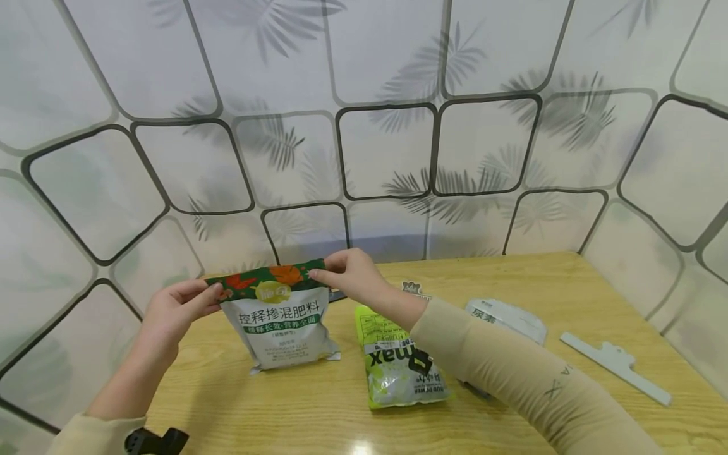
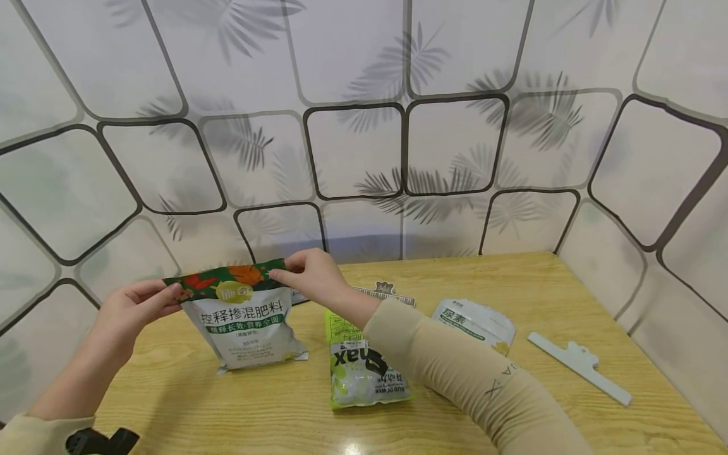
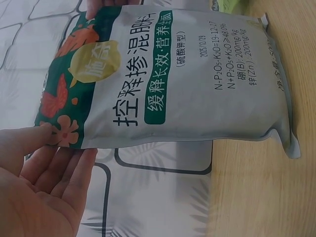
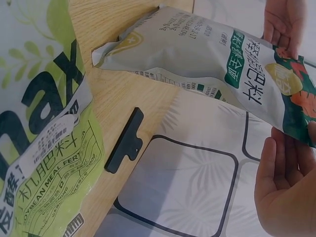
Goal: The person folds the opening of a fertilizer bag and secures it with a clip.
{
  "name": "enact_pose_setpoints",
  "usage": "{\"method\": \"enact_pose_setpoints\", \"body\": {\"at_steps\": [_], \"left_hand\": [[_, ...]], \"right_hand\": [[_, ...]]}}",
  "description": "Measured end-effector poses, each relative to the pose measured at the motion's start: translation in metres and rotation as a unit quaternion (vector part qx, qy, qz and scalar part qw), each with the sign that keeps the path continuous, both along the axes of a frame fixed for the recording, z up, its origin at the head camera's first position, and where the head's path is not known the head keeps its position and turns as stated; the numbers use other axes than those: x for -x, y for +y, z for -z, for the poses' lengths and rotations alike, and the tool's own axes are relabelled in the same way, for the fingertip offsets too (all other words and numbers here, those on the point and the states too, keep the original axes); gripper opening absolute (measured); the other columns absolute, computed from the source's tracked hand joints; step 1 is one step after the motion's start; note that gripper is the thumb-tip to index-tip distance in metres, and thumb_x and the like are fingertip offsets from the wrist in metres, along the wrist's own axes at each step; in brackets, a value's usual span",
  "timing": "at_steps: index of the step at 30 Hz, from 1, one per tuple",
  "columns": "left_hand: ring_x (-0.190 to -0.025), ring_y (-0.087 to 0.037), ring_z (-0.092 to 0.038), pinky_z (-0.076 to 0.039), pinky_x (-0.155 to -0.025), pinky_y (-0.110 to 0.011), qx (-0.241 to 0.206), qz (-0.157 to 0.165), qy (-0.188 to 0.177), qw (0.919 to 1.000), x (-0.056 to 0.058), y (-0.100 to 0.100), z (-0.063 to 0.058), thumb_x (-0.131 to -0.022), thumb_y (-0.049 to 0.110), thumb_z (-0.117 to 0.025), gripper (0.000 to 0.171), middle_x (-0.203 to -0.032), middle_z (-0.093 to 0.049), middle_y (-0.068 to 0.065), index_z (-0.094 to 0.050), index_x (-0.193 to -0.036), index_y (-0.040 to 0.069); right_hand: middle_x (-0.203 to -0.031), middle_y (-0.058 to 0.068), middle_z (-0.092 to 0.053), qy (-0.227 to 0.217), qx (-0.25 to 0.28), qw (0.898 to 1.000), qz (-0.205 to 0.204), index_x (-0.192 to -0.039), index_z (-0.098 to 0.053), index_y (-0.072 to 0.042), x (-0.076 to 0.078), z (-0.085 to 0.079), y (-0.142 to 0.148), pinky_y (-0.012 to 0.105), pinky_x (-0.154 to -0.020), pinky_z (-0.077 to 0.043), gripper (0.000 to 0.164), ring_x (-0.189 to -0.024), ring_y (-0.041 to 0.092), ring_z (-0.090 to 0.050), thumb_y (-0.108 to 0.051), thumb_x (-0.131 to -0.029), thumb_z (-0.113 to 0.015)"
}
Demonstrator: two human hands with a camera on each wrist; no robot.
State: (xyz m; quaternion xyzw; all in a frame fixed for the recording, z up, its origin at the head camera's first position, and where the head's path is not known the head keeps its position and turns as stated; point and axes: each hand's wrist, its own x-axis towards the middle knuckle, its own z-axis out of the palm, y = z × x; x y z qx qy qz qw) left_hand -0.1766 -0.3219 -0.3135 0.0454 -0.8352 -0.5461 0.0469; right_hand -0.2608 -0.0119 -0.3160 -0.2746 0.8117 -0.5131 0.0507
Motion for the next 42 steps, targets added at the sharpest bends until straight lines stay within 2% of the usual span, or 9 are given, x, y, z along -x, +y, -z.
{"method": "enact_pose_setpoints", "body": {"at_steps": [4,7,11,16,22,30,36,39,42], "left_hand": [[-0.083,0.008,-0.072,-0.032,-0.124,-0.069,-0.013,-0.002,-0.005,0.9999,0.000,0.000,0.000,-0.107,0.030,-0.067,0.015,-0.096,-0.063,0.028,-0.076,-0.104,0.019],[-0.084,0.009,-0.072,-0.049,-0.119,-0.043,-0.001,-0.005,-0.008,1.0000,0.001,0.000,0.000,-0.107,0.032,-0.066,0.014,-0.097,-0.063,0.030,-0.076,-0.106,0.022],[-0.087,0.009,-0.070,-0.057,-0.086,-0.011,0.001,-0.001,-0.007,1.0000,0.003,0.001,0.000,-0.108,0.032,-0.065,0.015,-0.093,-0.069,0.029,-0.077,-0.104,0.025],[-0.087,0.009,-0.069,-0.059,-0.083,-0.011,-0.011,0.001,-0.011,0.9999,0.005,0.002,0.000,-0.108,0.031,-0.065,0.017,-0.088,-0.071,0.027,-0.078,-0.103,0.022],[-0.084,0.008,-0.070,-0.059,-0.082,-0.012,-0.018,-0.004,-0.014,0.9997,0.006,0.004,0.000,-0.108,0.031,-0.065,0.017,-0.085,-0.072,0.027,-0.077,-0.105,0.019],[-0.085,0.007,-0.068,-0.060,-0.082,-0.014,-0.023,-0.012,-0.015,0.9996,0.007,0.004,0.003,-0.107,0.032,-0.066,0.018,-0.089,-0.068,0.026,-0.077,-0.094,0.028],[-0.083,0.006,-0.067,-0.061,-0.080,-0.015,-0.023,-0.016,-0.017,0.9995,0.009,0.005,0.004,-0.108,0.029,-0.066,0.018,-0.087,-0.068,0.026,-0.076,-0.092,0.029],[-0.081,0.006,-0.067,-0.061,-0.079,-0.016,-0.026,-0.021,-0.018,0.9993,0.011,0.005,0.004,-0.107,0.027,-0.067,0.014,-0.085,-0.068,0.026,-0.075,-0.096,0.026],[-0.079,0.006,-0.067,-0.062,-0.078,-0.016,-0.023,-0.024,-0.019,0.9993,0.012,0.005,0.004,-0.107,0.025,-0.067,0.017,-0.083,-0.068,0.027,-0.073,-0.114,0.012]], "right_hand": [[-0.057,-0.005,-0.029,-0.009,0.008,1.000,-0.002,-0.061,-0.037,-0.017,0.001,0.001,0.000,0.027,-0.061,-0.036,0.056,-0.057,0.015,-0.037,-0.025,-0.104,-0.072],[-0.057,-0.006,-0.025,-0.024,0.019,1.000,-0.004,-0.061,-0.035,-0.017,0.002,0.002,-0.001,0.027,-0.061,-0.038,0.058,-0.056,0.015,-0.037,-0.025,-0.104,-0.073],[-0.058,-0.007,-0.022,-0.040,0.029,0.999,-0.005,-0.060,-0.033,-0.018,0.002,0.002,0.000,0.027,-0.062,-0.042,0.059,-0.056,0.015,-0.038,-0.024,-0.104,-0.073],[-0.058,-0.007,-0.023,-0.047,0.030,0.998,-0.008,-0.060,-0.034,-0.018,0.002,0.002,0.000,0.027,-0.066,-0.050,0.058,-0.057,0.015,-0.042,-0.024,-0.104,-0.072],[-0.060,-0.007,-0.031,-0.065,0.032,0.997,-0.002,-0.061,-0.039,-0.018,0.002,0.002,-0.001,0.031,-0.079,-0.063,0.055,-0.067,0.013,-0.058,-0.023,-0.104,-0.072],[-0.059,-0.007,-0.033,-0.076,0.025,0.997,0.001,-0.061,-0.041,-0.018,0.002,0.002,-0.002,0.030,-0.077,-0.059,0.054,-0.073,0.014,-0.063,-0.025,-0.106,-0.070],[-0.064,-0.006,-0.044,-0.077,0.021,0.997,0.001,-0.063,-0.045,-0.017,0.002,0.002,-0.001,0.028,-0.076,-0.059,0.050,-0.074,0.012,-0.063,-0.025,-0.106,-0.070],[-0.067,-0.005,-0.047,-0.081,0.025,0.996,0.002,-0.066,-0.048,-0.016,0.001,0.002,-0.002,0.028,-0.076,-0.059,0.046,-0.072,0.012,-0.062,-0.024,-0.106,-0.070],[-0.074,-0.002,-0.056,-0.090,0.037,0.995,0.004,-0.079,-0.060,-0.010,0.001,0.002,-0.003,0.028,-0.076,-0.060,0.030,-0.072,0.013,-0.062,-0.021,-0.106,-0.070]]}}
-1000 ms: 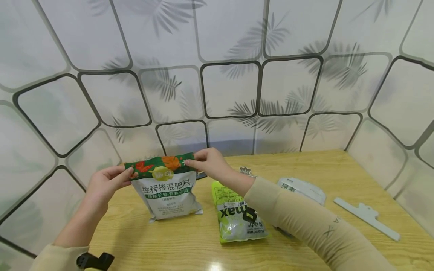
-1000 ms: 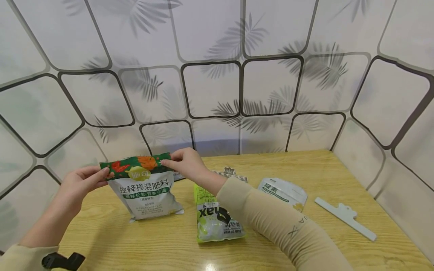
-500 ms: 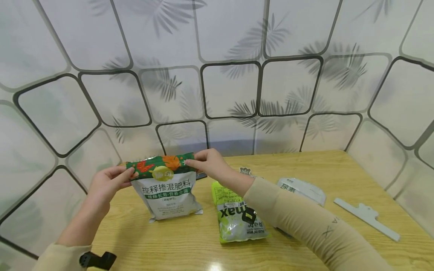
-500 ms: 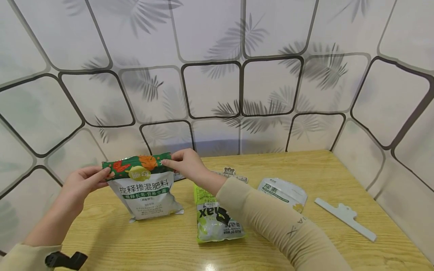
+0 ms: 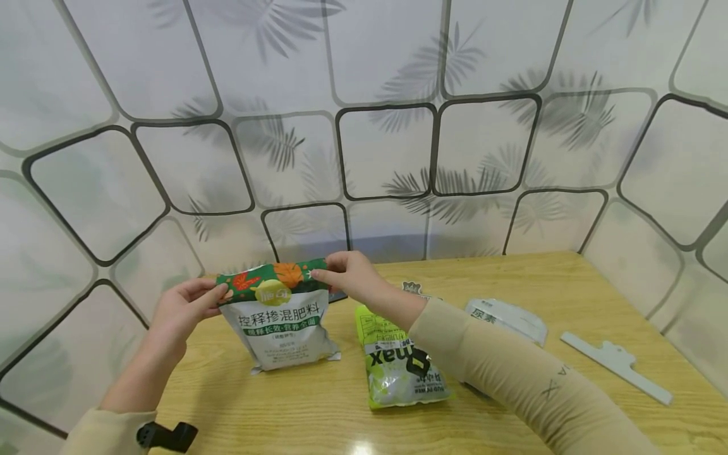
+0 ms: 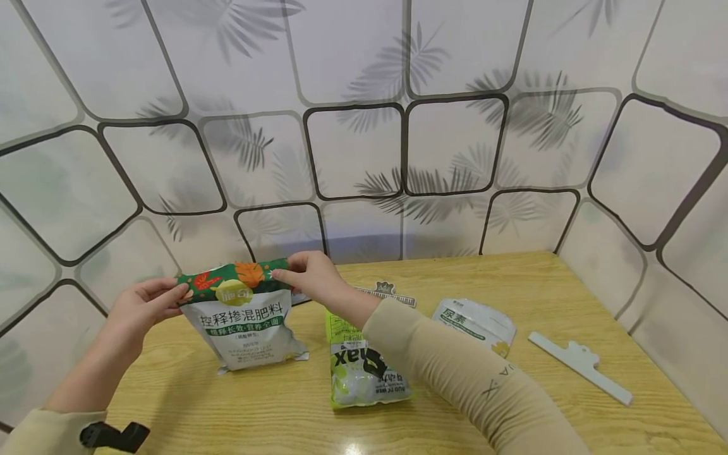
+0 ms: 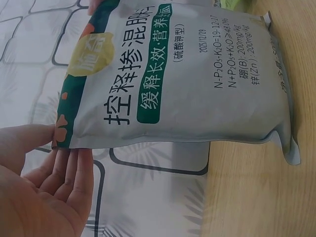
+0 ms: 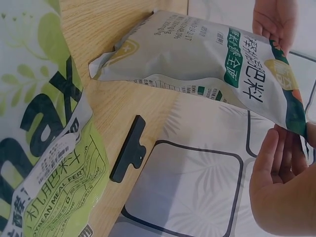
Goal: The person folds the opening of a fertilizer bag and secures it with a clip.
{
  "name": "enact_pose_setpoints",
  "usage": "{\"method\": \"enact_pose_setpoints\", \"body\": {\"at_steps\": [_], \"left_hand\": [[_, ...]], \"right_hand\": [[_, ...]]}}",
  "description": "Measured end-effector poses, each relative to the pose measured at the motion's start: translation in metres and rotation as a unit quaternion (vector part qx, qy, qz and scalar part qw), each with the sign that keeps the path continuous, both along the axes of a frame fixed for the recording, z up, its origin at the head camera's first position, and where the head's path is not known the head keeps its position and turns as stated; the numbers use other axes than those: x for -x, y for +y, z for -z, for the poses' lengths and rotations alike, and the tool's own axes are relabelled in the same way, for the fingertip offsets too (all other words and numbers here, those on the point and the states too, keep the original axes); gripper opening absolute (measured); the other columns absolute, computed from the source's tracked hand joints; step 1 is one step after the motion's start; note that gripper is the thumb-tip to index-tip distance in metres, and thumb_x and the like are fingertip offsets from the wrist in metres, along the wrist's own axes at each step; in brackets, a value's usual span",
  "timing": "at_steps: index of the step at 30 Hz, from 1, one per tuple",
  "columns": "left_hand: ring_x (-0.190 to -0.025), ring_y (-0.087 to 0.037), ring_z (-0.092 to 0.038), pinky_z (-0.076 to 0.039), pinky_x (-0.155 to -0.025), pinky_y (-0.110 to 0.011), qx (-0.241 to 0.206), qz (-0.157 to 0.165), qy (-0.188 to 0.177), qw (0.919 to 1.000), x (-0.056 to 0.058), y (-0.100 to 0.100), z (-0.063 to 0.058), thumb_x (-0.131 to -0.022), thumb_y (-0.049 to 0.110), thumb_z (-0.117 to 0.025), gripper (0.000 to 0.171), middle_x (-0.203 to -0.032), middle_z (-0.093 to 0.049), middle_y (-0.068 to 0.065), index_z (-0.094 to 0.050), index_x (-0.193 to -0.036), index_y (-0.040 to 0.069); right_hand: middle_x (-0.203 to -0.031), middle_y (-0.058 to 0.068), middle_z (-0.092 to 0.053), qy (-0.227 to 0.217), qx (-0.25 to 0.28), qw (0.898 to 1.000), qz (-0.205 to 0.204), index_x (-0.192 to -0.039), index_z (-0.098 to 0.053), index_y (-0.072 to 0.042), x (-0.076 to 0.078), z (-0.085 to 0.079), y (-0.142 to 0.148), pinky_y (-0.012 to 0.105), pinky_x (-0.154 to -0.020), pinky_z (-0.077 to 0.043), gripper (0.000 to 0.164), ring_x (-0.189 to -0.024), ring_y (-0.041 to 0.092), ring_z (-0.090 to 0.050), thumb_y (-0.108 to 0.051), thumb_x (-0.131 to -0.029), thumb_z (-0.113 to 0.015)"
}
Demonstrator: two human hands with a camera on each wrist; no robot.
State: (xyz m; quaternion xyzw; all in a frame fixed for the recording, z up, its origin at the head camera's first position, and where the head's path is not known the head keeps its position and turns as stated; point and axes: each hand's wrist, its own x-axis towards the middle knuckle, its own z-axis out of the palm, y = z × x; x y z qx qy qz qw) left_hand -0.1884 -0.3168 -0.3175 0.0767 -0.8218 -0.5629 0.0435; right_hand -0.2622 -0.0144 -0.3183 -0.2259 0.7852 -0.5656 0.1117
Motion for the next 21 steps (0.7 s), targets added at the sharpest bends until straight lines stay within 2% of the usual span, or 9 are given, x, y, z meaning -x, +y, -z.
{"method": "enact_pose_setpoints", "body": {"at_steps": [2,3,5,7,9,12,15,18,21], "left_hand": [[-0.080,0.007,-0.068,-0.061,-0.078,-0.016,0.013,0.002,0.000,0.9999,0.0000,0.0002,0.0003,-0.107,0.025,-0.066,0.035,-0.084,-0.068,0.028,-0.065,-0.134,0.003],[-0.081,0.008,-0.068,-0.061,-0.079,-0.015,0.018,0.005,0.000,0.9998,-0.0002,0.0001,0.0006,-0.108,0.025,-0.065,0.044,-0.084,-0.068,0.029,-0.059,-0.143,0.000],[-0.084,0.010,-0.068,-0.061,-0.079,-0.015,0.025,0.012,0.004,0.9996,-0.0005,-0.0002,0.0012,-0.108,0.024,-0.064,0.057,-0.085,-0.068,0.031,-0.047,-0.156,-0.002],[-0.086,0.012,-0.067,-0.061,-0.081,-0.015,0.030,0.017,0.008,0.9994,-0.0008,-0.0003,0.0019,-0.109,0.025,-0.063,0.062,-0.085,-0.069,0.033,-0.040,-0.161,-0.001],[-0.087,0.013,-0.068,-0.061,-0.080,-0.016,0.026,0.019,0.015,0.9994,-0.0009,-0.0002,0.0030,-0.109,0.023,-0.064,0.062,-0.085,-0.070,0.032,-0.040,-0.161,0.001],[-0.085,0.011,-0.069,-0.061,-0.079,-0.017,0.019,0.015,0.027,0.9993,-0.0007,0.0000,0.0042,-0.108,0.020,-0.065,0.048,-0.083,-0.071,0.030,-0.049,-0.150,0.006],[-0.084,0.009,-0.070,-0.061,-0.077,-0.018,0.013,0.011,0.041,0.9990,-0.0008,0.0002,0.0048,-0.107,0.017,-0.066,0.024,-0.082,-0.071,0.027,-0.059,-0.129,0.012],[-0.084,0.008,-0.069,-0.061,-0.076,-0.018,0.014,0.008,0.051,0.9986,-0.0010,0.0007,0.0049,-0.106,0.018,-0.067,0.005,-0.083,-0.070,0.027,-0.069,-0.109,0.021],[-0.085,0.008,-0.067,-0.061,-0.076,-0.017,0.014,0.005,0.047,0.9988,-0.0011,0.0010,0.0051,-0.106,0.021,-0.069,0.015,-0.086,-0.069,0.029,-0.076,-0.098,0.032]], "right_hand": [[-0.087,0.002,-0.067,-0.010,0.009,1.000,0.005,-0.099,-0.069,-0.006,0.0001,0.0002,-0.0010,0.029,-0.076,-0.061,0.015,-0.073,0.013,-0.063,-0.019,-0.105,-0.070],[-0.095,0.006,-0.071,-0.014,0.011,1.000,0.008,-0.110,-0.070,-0.004,0.0004,0.0002,-0.0016,0.029,-0.077,-0.062,0.015,-0.075,0.013,-0.064,-0.019,-0.105,-0.070],[-0.110,0.012,-0.075,-0.021,0.015,1.000,0.011,-0.129,-0.068,-0.004,0.0005,0.0002,-0.0026,0.029,-0.076,-0.062,0.029,-0.078,0.013,-0.066,-0.018,-0.105,-0.071],[-0.115,0.015,-0.076,-0.027,0.020,0.999,0.012,-0.136,-0.066,-0.006,0.0004,-0.0002,-0.0033,0.028,-0.074,-0.061,0.035,-0.079,0.013,-0.066,-0.017,-0.104,-0.071],[-0.110,0.014,-0.077,-0.029,0.026,0.999,0.008,-0.137,-0.066,-0.008,0.0003,-0.0004,-0.0037,0.027,-0.073,-0.060,0.034,-0.079,0.014,-0.066,-0.016,-0.104,-0.071],[-0.098,0.008,-0.075,-0.024,0.041,0.999,0.000,-0.137,-0.064,-0.010,-0.0002,-0.0005,-0.0039,0.027,-0.072,-0.059,0.032,-0.078,0.015,-0.064,-0.013,-0.105,-0.070],[-0.090,0.002,-0.070,-0.012,0.053,0.998,-0.009,-0.137,-0.062,-0.013,-0.0010,-0.0008,-0.0045,0.027,-0.070,-0.055,0.033,-0.078,0.014,-0.061,-0.011,-0.106,-0.068],[-0.087,0.001,-0.065,0.003,0.056,0.998,-0.016,-0.134,-0.063,-0.012,-0.0019,-0.0009,-0.0049,0.027,-0.067,-0.049,0.028,-0.076,0.017,-0.056,-0.009,-0.106,-0.066],[-0.095,0.003,-0.067,0.019,0.047,0.999,-0.019,-0.126,-0.069,-0.010,-0.0027,-0.0004,-0.0051,0.025,-0.066,-0.049,0.020,-0.075,0.017,-0.054,-0.009,-0.107,-0.065]]}}
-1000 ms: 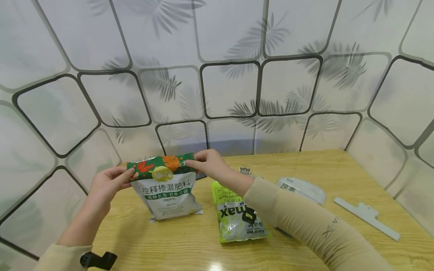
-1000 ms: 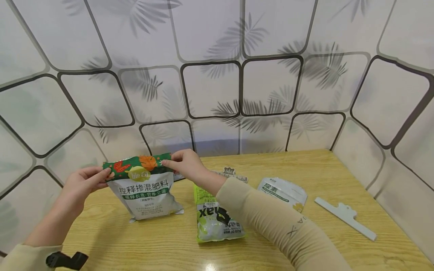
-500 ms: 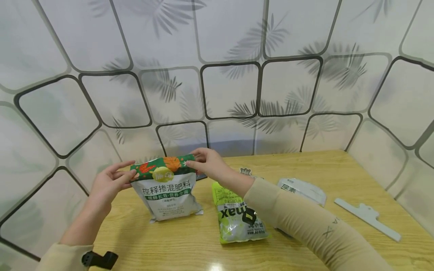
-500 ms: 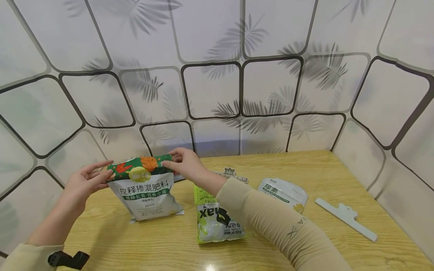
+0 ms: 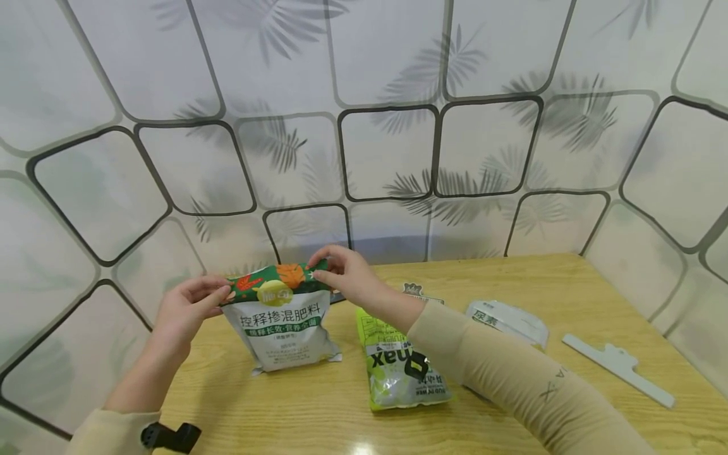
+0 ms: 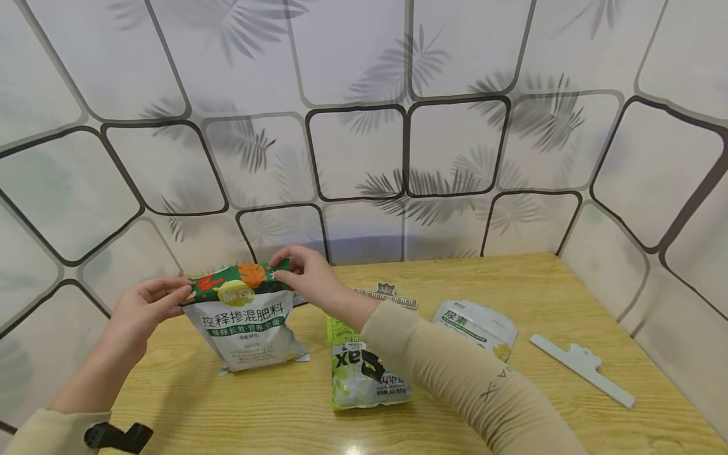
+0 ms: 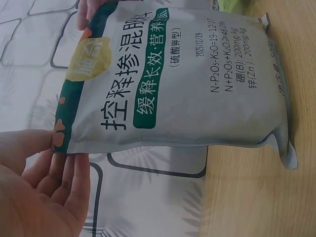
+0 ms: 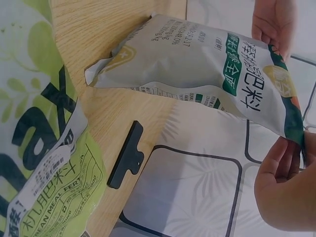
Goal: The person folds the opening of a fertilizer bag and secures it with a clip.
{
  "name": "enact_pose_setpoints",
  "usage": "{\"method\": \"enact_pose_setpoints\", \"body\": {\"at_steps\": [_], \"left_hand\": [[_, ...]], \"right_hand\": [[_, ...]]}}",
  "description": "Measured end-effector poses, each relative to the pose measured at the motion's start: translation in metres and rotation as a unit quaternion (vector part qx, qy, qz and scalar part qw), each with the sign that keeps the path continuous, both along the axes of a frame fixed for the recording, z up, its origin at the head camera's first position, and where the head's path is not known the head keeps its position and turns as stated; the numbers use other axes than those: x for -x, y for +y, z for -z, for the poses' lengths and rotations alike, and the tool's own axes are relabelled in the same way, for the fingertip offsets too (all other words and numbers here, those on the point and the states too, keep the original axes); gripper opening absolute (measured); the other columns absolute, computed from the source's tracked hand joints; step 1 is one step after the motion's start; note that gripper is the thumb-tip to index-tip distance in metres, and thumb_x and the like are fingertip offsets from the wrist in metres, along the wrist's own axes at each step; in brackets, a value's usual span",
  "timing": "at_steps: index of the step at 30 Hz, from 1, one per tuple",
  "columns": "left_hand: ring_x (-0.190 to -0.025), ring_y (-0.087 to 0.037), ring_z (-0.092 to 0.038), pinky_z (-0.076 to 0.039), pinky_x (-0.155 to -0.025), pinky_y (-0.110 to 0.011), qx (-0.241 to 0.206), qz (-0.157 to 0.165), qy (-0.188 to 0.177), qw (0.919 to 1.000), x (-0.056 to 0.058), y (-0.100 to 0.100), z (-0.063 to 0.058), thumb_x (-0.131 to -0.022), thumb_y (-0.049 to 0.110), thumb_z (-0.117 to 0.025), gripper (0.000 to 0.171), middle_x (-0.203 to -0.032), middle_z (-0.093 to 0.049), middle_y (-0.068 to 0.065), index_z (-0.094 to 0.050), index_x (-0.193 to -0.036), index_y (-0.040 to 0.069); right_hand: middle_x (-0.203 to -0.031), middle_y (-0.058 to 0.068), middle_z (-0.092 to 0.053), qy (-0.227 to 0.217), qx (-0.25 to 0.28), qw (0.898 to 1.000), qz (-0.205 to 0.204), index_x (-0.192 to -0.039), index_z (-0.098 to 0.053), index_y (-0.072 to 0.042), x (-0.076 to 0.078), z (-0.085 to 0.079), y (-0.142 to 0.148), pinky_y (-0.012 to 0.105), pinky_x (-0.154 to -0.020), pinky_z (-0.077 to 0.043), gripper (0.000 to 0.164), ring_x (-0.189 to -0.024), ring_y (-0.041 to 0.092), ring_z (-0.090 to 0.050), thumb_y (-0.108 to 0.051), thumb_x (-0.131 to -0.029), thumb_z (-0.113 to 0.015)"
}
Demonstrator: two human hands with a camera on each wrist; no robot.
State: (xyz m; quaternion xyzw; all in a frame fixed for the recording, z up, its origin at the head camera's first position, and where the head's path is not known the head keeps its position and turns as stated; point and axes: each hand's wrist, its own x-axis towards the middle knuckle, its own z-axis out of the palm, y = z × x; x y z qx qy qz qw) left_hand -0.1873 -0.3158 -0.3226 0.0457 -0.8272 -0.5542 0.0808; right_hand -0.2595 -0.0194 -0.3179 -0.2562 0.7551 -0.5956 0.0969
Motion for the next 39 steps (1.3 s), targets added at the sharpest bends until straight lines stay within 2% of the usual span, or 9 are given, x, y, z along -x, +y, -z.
{"method": "enact_pose_setpoints", "body": {"at_steps": [2,5,10,16,19,23,31,35,39], "left_hand": [[-0.085,0.008,-0.066,-0.061,-0.077,-0.017,-0.001,-0.001,-0.007,1.0000,0.000,0.000,0.000,-0.106,0.022,-0.069,0.019,-0.088,-0.068,0.031,-0.077,-0.096,0.036],[-0.086,0.008,-0.066,-0.061,-0.079,-0.017,-0.004,-0.001,-0.009,1.0000,0.000,0.000,0.000,-0.106,0.023,-0.069,0.016,-0.090,-0.068,0.032,-0.078,-0.099,0.034],[-0.089,0.009,-0.065,-0.061,-0.080,-0.016,0.002,0.004,-0.007,1.0000,-0.001,-0.001,0.002,-0.107,0.025,-0.068,0.011,-0.092,-0.067,0.033,-0.079,-0.106,0.028],[-0.089,0.009,-0.066,-0.061,-0.080,-0.015,-0.009,0.006,-0.010,0.9999,-0.002,-0.001,0.006,-0.108,0.026,-0.065,0.015,-0.092,-0.069,0.032,-0.079,-0.105,0.030],[-0.089,0.008,-0.068,-0.062,-0.080,-0.016,-0.013,0.009,-0.001,0.9999,-0.004,-0.001,0.007,-0.109,0.029,-0.064,0.016,-0.094,-0.069,0.032,-0.080,-0.106,0.030],[-0.087,0.006,-0.070,-0.062,-0.079,-0.016,-0.018,0.014,0.004,0.9997,-0.006,-0.001,0.009,-0.110,0.031,-0.062,0.019,-0.094,-0.071,0.029,-0.080,-0.110,0.025],[-0.085,0.005,-0.072,-0.062,-0.080,-0.017,-0.021,0.012,-0.007,0.9997,-0.006,-0.003,0.012,-0.110,0.031,-0.061,0.024,-0.092,-0.071,0.029,-0.078,-0.120,0.018],[-0.087,0.006,-0.072,-0.062,-0.081,-0.016,-0.017,0.013,-0.008,0.9997,-0.007,-0.003,0.013,-0.109,0.032,-0.063,0.022,-0.096,-0.069,0.032,-0.079,-0.119,0.022],[-0.088,0.007,-0.070,-0.061,-0.082,-0.016,-0.004,0.011,-0.013,0.9998,-0.007,-0.004,0.016,-0.107,0.031,-0.068,0.016,-0.098,-0.067,0.033,-0.079,-0.116,0.026]], "right_hand": [[-0.103,0.007,-0.069,0.006,-0.006,1.000,0.001,-0.123,-0.073,-0.008,0.000,0.001,0.000,0.025,-0.067,-0.052,0.018,-0.075,0.016,-0.055,-0.009,-0.107,-0.064],[-0.115,0.010,-0.072,0.012,-0.012,1.000,0.005,-0.121,-0.076,-0.007,0.000,0.002,0.001,0.025,-0.069,-0.055,0.018,-0.076,0.012,-0.058,-0.010,-0.107,-0.065],[-0.116,0.013,-0.074,0.011,-0.018,1.000,0.008,-0.122,-0.077,-0.007,0.002,0.004,0.002,0.024,-0.070,-0.055,0.020,-0.078,0.012,-0.060,-0.012,-0.106,-0.066],[-0.124,0.012,-0.075,0.003,-0.025,1.000,0.008,-0.124,-0.078,-0.008,0.004,0.007,0.004,0.024,-0.073,-0.057,0.022,-0.083,0.010,-0.064,-0.014,-0.106,-0.067],[-0.128,0.011,-0.075,0.000,-0.029,1.000,0.008,-0.124,-0.078,-0.008,0.004,0.008,0.005,0.026,-0.075,-0.059,0.022,-0.089,0.011,-0.067,-0.016,-0.107,-0.067],[-0.128,0.011,-0.075,-0.005,-0.030,1.000,0.007,-0.125,-0.078,-0.007,0.004,0.008,0.006,0.028,-0.081,-0.062,0.023,-0.097,0.013,-0.070,-0.018,-0.107,-0.067],[-0.124,0.011,-0.076,-0.018,-0.021,1.000,0.005,-0.124,-0.078,-0.007,0.005,0.009,0.007,0.029,-0.083,-0.062,0.024,-0.091,0.011,-0.067,-0.020,-0.108,-0.066],[-0.125,0.011,-0.075,-0.023,-0.023,0.999,-0.001,-0.126,-0.077,-0.007,0.004,0.009,0.008,0.030,-0.083,-0.062,0.025,-0.095,0.012,-0.068,-0.020,-0.108,-0.066],[-0.117,0.009,-0.076,-0.026,-0.030,0.999,-0.003,-0.128,-0.076,-0.010,0.005,0.011,0.010,0.029,-0.082,-0.062,0.025,-0.092,0.011,-0.068,-0.020,-0.106,-0.068]]}}
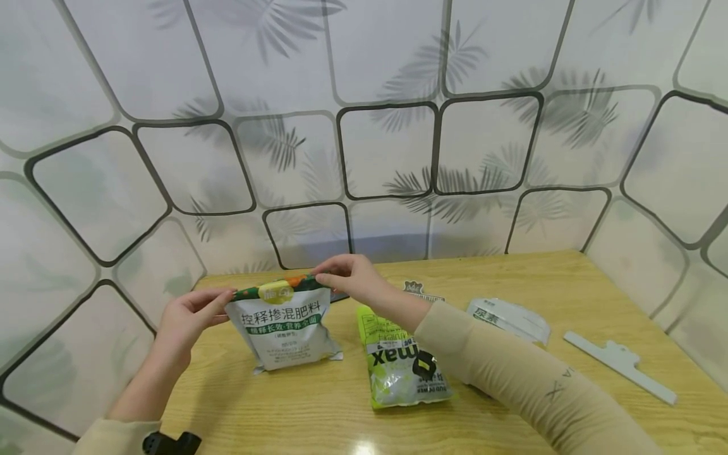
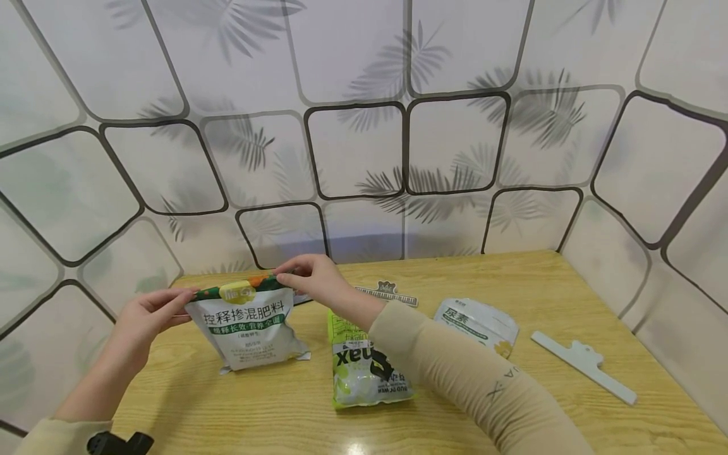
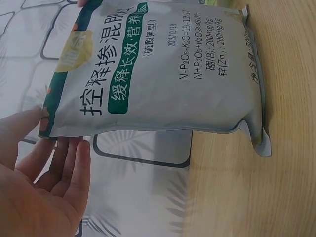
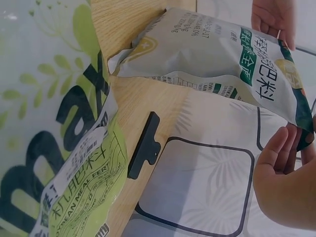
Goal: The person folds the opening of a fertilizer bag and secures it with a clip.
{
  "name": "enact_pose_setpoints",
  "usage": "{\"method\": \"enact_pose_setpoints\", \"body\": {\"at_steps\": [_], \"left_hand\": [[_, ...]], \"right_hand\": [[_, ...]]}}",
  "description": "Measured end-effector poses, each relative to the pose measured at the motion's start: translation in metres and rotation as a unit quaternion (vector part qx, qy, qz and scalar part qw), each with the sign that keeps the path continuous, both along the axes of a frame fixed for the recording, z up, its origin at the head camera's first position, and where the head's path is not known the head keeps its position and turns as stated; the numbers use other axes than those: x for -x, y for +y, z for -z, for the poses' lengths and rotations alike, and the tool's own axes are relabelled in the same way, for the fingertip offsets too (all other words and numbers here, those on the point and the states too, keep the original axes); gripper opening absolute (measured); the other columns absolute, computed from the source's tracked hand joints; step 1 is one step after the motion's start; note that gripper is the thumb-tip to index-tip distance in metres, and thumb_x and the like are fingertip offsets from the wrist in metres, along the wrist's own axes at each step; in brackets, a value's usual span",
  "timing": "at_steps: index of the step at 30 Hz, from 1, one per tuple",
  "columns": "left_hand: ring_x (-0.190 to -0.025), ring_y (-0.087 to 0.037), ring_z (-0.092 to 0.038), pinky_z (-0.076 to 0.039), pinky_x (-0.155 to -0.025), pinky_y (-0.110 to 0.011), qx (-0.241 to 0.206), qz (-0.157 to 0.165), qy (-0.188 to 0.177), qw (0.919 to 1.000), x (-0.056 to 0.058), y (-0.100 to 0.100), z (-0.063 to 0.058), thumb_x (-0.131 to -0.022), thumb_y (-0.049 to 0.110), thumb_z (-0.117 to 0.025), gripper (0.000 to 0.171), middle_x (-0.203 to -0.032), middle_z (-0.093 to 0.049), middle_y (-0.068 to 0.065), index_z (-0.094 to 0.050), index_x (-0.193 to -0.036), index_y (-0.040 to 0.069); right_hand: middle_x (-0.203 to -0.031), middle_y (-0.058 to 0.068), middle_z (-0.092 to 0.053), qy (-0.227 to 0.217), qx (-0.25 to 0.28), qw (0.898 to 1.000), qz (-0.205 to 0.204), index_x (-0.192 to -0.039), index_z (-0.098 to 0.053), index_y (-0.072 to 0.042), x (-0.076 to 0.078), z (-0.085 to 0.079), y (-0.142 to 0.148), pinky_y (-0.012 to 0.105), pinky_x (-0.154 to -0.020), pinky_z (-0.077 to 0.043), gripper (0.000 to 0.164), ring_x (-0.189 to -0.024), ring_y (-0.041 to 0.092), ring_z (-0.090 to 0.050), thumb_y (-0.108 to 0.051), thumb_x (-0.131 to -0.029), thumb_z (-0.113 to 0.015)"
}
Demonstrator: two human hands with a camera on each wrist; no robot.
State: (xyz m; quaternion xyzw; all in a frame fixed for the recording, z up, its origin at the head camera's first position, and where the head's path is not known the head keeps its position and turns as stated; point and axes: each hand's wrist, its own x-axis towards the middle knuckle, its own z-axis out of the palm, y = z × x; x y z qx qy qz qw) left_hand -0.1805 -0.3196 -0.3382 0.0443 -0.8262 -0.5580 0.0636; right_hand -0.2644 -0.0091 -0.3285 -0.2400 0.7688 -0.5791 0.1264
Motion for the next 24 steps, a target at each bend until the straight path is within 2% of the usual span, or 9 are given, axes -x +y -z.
{"method": "enact_pose_setpoints", "body": {"at_steps": [5,11,14,18,24], "left_hand": [[-0.090,0.006,-0.068,-0.061,-0.082,-0.016,0.001,0.000,-0.008,1.0000,0.0009,-0.0004,0.0024,-0.104,0.027,-0.072,0.019,-0.097,-0.068,0.030,-0.079,-0.121,0.023],[-0.088,0.006,-0.067,-0.061,-0.081,-0.016,0.010,0.000,-0.017,0.9998,0.0014,-0.0001,0.0038,-0.103,0.022,-0.074,0.026,-0.095,-0.067,0.028,-0.077,-0.127,0.012],[-0.087,0.006,-0.067,-0.061,-0.080,-0.016,0.011,-0.001,-0.017,0.9998,0.0021,-0.0001,0.0046,-0.103,0.019,-0.073,0.025,-0.093,-0.067,0.029,-0.076,-0.126,0.009],[-0.086,0.006,-0.067,-0.061,-0.081,-0.015,0.011,-0.004,-0.020,0.9997,0.0027,-0.0006,0.0055,-0.104,0.019,-0.072,0.021,-0.092,-0.066,0.030,-0.077,-0.123,0.012],[-0.087,0.006,-0.067,-0.059,-0.083,-0.014,0.013,-0.008,-0.025,0.9996,0.0023,-0.0002,0.0065,-0.104,0.022,-0.072,0.013,-0.094,-0.065,0.032,-0.079,-0.115,0.019]], "right_hand": [[-0.101,0.005,-0.073,-0.004,-0.003,1.000,-0.002,-0.129,-0.077,-0.012,0.0013,0.0023,0.0017,0.030,-0.080,-0.063,0.025,-0.086,0.012,-0.067,-0.018,-0.105,-0.070],[-0.103,0.004,-0.074,-0.005,-0.006,1.000,-0.004,-0.128,-0.077,-0.012,0.0017,0.0040,0.0020,0.030,-0.079,-0.063,0.026,-0.086,0.012,-0.067,-0.019,-0.104,-0.072],[-0.098,0.003,-0.071,-0.008,-0.003,1.000,-0.004,-0.128,-0.077,-0.012,0.0019,0.0043,0.0023,0.030,-0.078,-0.062,0.027,-0.085,0.013,-0.066,-0.019,-0.103,-0.074],[-0.087,-0.003,-0.065,-0.004,-0.005,1.000,-0.003,-0.128,-0.077,-0.012,0.0022,0.0041,0.0027,0.026,-0.072,-0.055,0.027,-0.080,0.012,-0.059,-0.018,-0.102,-0.074],[-0.077,-0.004,-0.057,0.004,-0.007,1.000,0.000,-0.127,-0.077,-0.011,0.0025,0.0044,0.0036,0.026,-0.065,-0.043,0.026,-0.072,0.015,-0.048,-0.017,-0.102,-0.074]]}}
